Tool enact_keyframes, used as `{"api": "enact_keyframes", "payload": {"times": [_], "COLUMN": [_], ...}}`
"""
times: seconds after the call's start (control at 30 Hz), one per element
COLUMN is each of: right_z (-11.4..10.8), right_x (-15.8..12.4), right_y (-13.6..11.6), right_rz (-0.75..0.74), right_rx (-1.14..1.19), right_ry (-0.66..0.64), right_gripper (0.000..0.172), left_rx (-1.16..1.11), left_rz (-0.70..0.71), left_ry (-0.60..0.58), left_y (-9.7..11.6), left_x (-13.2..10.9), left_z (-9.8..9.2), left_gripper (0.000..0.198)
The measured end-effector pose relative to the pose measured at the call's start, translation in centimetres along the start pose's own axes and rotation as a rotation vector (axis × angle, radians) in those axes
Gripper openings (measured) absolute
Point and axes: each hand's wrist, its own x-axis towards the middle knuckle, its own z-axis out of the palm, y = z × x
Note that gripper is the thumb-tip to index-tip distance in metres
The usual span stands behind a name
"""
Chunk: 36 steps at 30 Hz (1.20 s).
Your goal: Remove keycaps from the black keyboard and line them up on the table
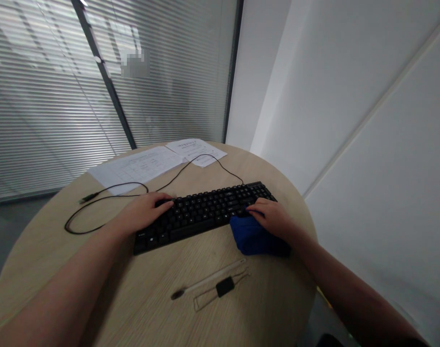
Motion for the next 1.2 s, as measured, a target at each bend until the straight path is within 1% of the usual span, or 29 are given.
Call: {"api": "enact_keyframes", "payload": {"times": [0.2, 0.33, 0.53, 0.6, 0.77, 0.83, 0.9, 1.07, 1.13, 1.2], "right_z": [0.0, 0.2, 0.2, 0.1, 0.1, 0.2, 0.4, 0.5, 0.3, 0.1], "right_x": [-0.1, 0.1, -0.1, -0.4, -1.1, -1.1, -1.0, -0.6, -0.6, -0.6], "right_y": [0.2, 0.1, 0.3, 0.5, 1.5, 1.9, 2.0, 1.4, 1.2, 1.1], "right_rz": [0.032, 0.070, 0.023, 0.034, 0.113, 0.139, 0.129, 0.065, 0.060, 0.067], "right_rx": [0.085, 0.075, 0.119, 0.134, 0.152, 0.155, 0.160, 0.142, 0.145, 0.147], "right_ry": [-0.007, 0.007, 0.010, 0.047, 0.269, 0.317, 0.304, 0.101, 0.072, 0.075], "right_gripper": [0.022, 0.022, 0.021, 0.018, 0.015, 0.017, 0.019, 0.021, 0.020, 0.019], "left_rx": [0.011, 0.021, 0.006, 0.016, 0.025, 0.024, 0.024, 0.013, 0.011, 0.013], "left_rz": [-0.008, -0.016, -0.025, -0.025, -0.008, -0.013, -0.021, -0.009, 0.000, -0.002], "left_ry": [0.015, 0.007, 0.003, 0.000, -0.001, 0.007, 0.006, -0.007, -0.002, 0.006], "left_y": [-0.1, -0.1, 0.1, -0.1, -0.4, -0.4, -0.2, 0.0, -0.1, -0.2], "left_x": [0.1, 0.1, -0.1, -0.1, 0.1, 0.1, 0.1, 0.0, 0.0, 0.0], "left_z": [0.1, 0.2, 0.0, 0.0, 0.3, 0.2, 0.1, -0.1, 0.0, 0.0], "left_gripper": [0.051, 0.052, 0.052, 0.052, 0.051, 0.051, 0.051, 0.050, 0.050, 0.050]}}
